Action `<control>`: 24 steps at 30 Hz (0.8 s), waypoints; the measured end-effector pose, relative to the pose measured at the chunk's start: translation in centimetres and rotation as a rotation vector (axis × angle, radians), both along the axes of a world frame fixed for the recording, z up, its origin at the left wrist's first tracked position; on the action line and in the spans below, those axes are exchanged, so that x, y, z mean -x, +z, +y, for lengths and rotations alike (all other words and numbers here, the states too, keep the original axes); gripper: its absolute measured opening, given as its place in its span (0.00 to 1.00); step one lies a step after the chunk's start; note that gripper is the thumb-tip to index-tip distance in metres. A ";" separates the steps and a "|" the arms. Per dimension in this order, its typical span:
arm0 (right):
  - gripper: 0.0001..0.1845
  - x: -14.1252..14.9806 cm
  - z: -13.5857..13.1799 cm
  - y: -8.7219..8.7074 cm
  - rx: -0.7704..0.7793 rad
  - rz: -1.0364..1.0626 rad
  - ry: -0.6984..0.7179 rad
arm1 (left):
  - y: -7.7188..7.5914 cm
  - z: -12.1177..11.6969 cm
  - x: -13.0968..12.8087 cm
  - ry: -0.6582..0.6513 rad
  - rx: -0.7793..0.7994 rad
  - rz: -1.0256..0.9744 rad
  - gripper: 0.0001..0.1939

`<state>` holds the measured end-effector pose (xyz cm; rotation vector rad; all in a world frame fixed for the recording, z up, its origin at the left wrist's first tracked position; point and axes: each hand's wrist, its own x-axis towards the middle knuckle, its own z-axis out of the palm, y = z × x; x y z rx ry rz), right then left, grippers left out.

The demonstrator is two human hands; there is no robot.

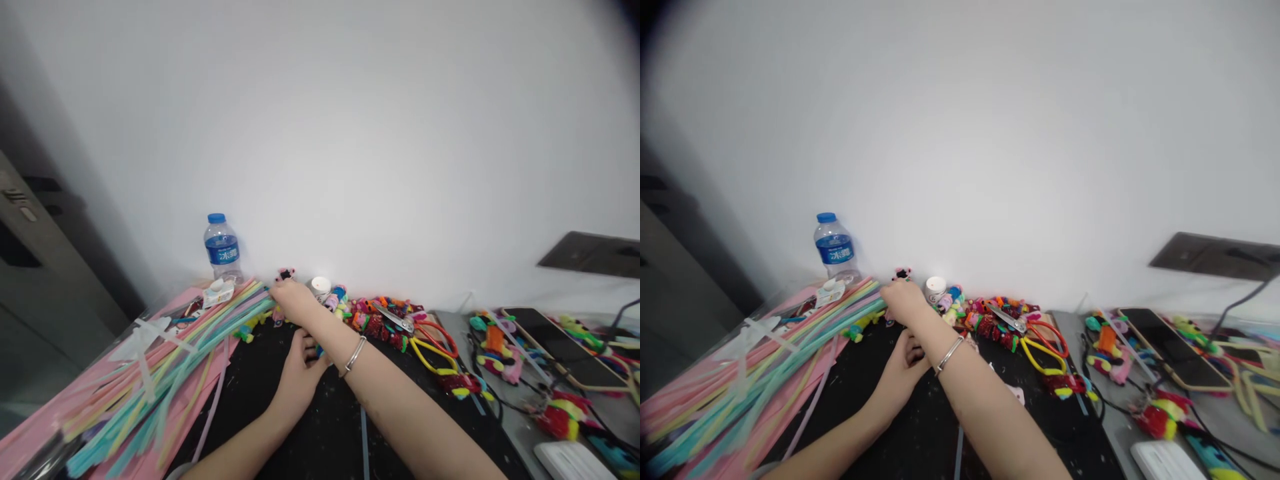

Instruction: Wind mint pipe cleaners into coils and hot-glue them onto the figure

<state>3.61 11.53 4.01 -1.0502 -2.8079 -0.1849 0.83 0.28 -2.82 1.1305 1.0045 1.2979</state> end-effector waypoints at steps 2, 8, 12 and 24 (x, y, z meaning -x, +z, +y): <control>0.15 -0.7 -0.4 0.5 -0.015 0.023 -0.018 | 0.0 0.0 0.0 0.016 0.000 0.018 0.18; 0.09 -3.5 -2.0 1.8 -0.001 0.146 -0.061 | 0.4 -0.3 0.1 0.010 0.021 0.008 0.19; 0.11 -6.4 -2.6 2.3 0.106 0.241 -0.051 | 1.2 -0.6 0.1 0.070 -0.011 0.014 0.20; 0.11 -13.4 -6.4 1.9 0.448 0.726 -0.211 | 2.0 -0.6 0.5 0.147 -0.007 -0.028 0.30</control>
